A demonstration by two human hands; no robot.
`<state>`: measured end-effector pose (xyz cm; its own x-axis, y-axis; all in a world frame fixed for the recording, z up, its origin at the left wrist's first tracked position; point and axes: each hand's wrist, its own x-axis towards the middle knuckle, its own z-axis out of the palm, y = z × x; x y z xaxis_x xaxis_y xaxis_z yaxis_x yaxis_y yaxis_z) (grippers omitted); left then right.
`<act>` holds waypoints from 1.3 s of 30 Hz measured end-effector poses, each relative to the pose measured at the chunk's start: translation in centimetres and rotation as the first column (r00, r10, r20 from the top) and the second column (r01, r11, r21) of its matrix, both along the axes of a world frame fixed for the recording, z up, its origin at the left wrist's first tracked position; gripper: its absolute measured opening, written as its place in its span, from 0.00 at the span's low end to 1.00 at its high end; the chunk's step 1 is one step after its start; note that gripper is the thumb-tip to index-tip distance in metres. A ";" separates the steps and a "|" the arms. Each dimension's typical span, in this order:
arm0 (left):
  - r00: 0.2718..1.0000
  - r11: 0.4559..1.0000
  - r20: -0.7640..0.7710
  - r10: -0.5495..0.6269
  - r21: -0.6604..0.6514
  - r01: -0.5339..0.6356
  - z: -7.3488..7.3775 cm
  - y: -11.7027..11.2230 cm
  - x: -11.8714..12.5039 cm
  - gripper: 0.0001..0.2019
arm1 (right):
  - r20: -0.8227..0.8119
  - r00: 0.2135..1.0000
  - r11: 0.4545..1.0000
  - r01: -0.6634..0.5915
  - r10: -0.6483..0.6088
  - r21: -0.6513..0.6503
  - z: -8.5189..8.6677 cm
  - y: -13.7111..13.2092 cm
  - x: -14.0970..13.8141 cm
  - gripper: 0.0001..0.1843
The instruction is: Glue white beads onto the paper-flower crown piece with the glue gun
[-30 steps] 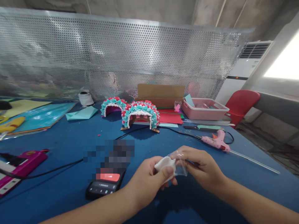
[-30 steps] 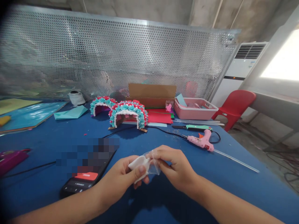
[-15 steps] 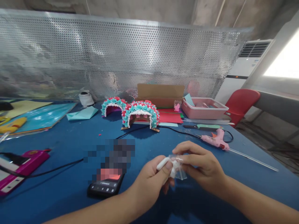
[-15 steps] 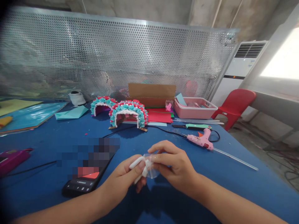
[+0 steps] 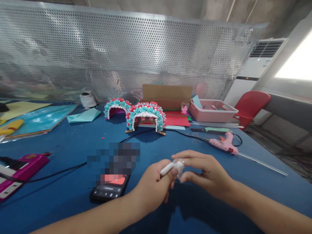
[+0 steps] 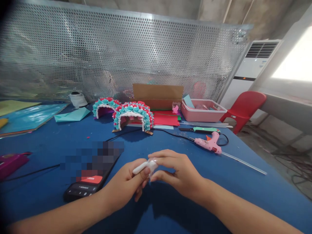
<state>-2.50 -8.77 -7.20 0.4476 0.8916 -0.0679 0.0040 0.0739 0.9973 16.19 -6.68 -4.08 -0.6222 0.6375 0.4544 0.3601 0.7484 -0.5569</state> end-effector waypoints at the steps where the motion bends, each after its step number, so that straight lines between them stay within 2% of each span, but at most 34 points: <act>1: 1.000 1.000 -0.015 -0.001 0.013 0.002 0.0 -0.1 0.0 0.22 | -0.037 0.999 0.999 -0.003 0.001 -0.036 0.1 -0.1 -0.1 0.11; 4: 1.000 1.000 0.008 0.004 0.002 -0.004 0.2 -0.3 0.2 0.21 | -0.068 0.997 0.995 0.037 -0.043 -0.087 0.3 -0.2 -0.2 0.05; 7: 0.991 0.992 0.132 0.003 -0.123 0.013 0.4 -0.3 0.5 0.21 | -0.058 0.993 0.994 0.097 -0.100 -0.052 0.4 0.1 0.2 0.06; 10: 0.986 0.979 0.169 0.007 -0.200 0.027 0.5 -0.2 0.5 0.23 | -0.041 0.996 0.997 0.072 -0.073 -0.040 0.2 0.4 0.4 0.07; 15: 0.998 0.997 0.062 -0.008 -0.072 0.013 0.5 -0.1 0.1 0.20 | -0.035 0.999 0.999 0.008 -0.009 -0.037 -0.2 -0.1 0.0 0.08; 18: 0.997 0.998 0.076 0.009 -0.064 -0.004 0.7 -0.1 0.2 0.19 | -0.100 0.995 0.999 0.014 -0.017 -0.029 0.0 0.0 -0.1 0.07; 19: 0.996 0.997 0.084 0.022 -0.071 -0.016 0.8 -0.1 0.2 0.19 | -0.137 0.988 0.997 0.069 -0.073 -0.037 0.1 0.2 0.0 0.06; 21: 0.996 0.993 0.065 0.064 -0.101 -0.057 0.9 -0.1 0.2 0.19 | -0.249 0.926 0.958 0.259 -0.283 -0.123 0.3 1.1 0.5 0.06; 23: 0.995 0.994 -0.029 0.098 -0.046 -0.100 0.8 -0.1 0.1 0.18 | -0.384 0.778 0.865 0.416 -0.498 -0.279 0.3 2.2 1.2 0.09; 24: 0.989 0.994 -0.098 0.109 0.042 -0.105 0.7 -0.2 0.0 0.18 | -0.425 0.704 0.820 0.452 -0.569 -0.350 0.2 2.8 1.5 0.10; 25: 0.978 0.983 -0.179 0.110 0.167 -0.080 0.6 -0.2 -0.1 0.17 | -0.439 0.662 0.792 0.459 -0.607 -0.403 0.1 3.3 1.7 0.12; 26: 0.956 0.952 -0.272 0.110 0.306 -0.022 0.4 -0.2 -0.2 0.15 | -0.430 0.660 0.782 0.445 -0.615 -0.436 -0.1 3.6 1.8 0.16; 28: 0.885 0.860 -0.449 0.122 0.493 0.131 -0.1 -0.2 -0.2 0.11 | -0.352 0.748 0.795 0.373 -0.563 -0.478 -0.3 3.6 1.6 0.21; 30: 0.824 0.815 -0.548 0.146 0.539 0.215 -0.7 0.0 -0.2 0.14 | -0.278 0.848 0.820 0.271 -0.452 -0.505 -0.5 3.1 1.0 0.17; 31: 0.814 0.811 -0.558 0.163 0.546 0.212 -1.0 0.1 -0.2 0.17 | -0.249 0.883 0.828 0.228 -0.398 -0.513 -0.5 2.7 0.7 0.15; 33: 0.841 0.816 -0.504 0.199 0.560 0.142 -1.4 0.4 -0.1 0.19 | -0.197 0.923 0.842 0.194 -0.330 -0.502 -0.6 2.1 0.1 0.13; 35: 0.884 0.824 -0.392 0.253 0.567 0.016 -1.6 0.5 -0.1 0.20 | -0.148 0.939 0.866 0.215 -0.310 -0.452 -0.6 1.6 -0.2 0.12; 37: 0.904 0.838 -0.283 0.320 0.530 -0.130 -1.3 0.6 -0.1 0.23 | -0.099 0.955 0.921 0.237 -0.279 -0.310 -0.6 1.2 -0.1 0.10; 39: 0.911 0.854 -0.214 0.353 0.472 -0.220 -0.8 0.5 -0.1 0.25 | -0.036 0.976 0.972 0.213 -0.217 -0.098 -0.7 0.7 0.0 0.08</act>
<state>-2.60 -8.29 -7.95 0.1877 0.9452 0.2672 0.3354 -0.3173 0.8870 16.18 -5.96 -4.78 -0.4460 0.7946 0.4119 0.4791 0.6007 -0.6400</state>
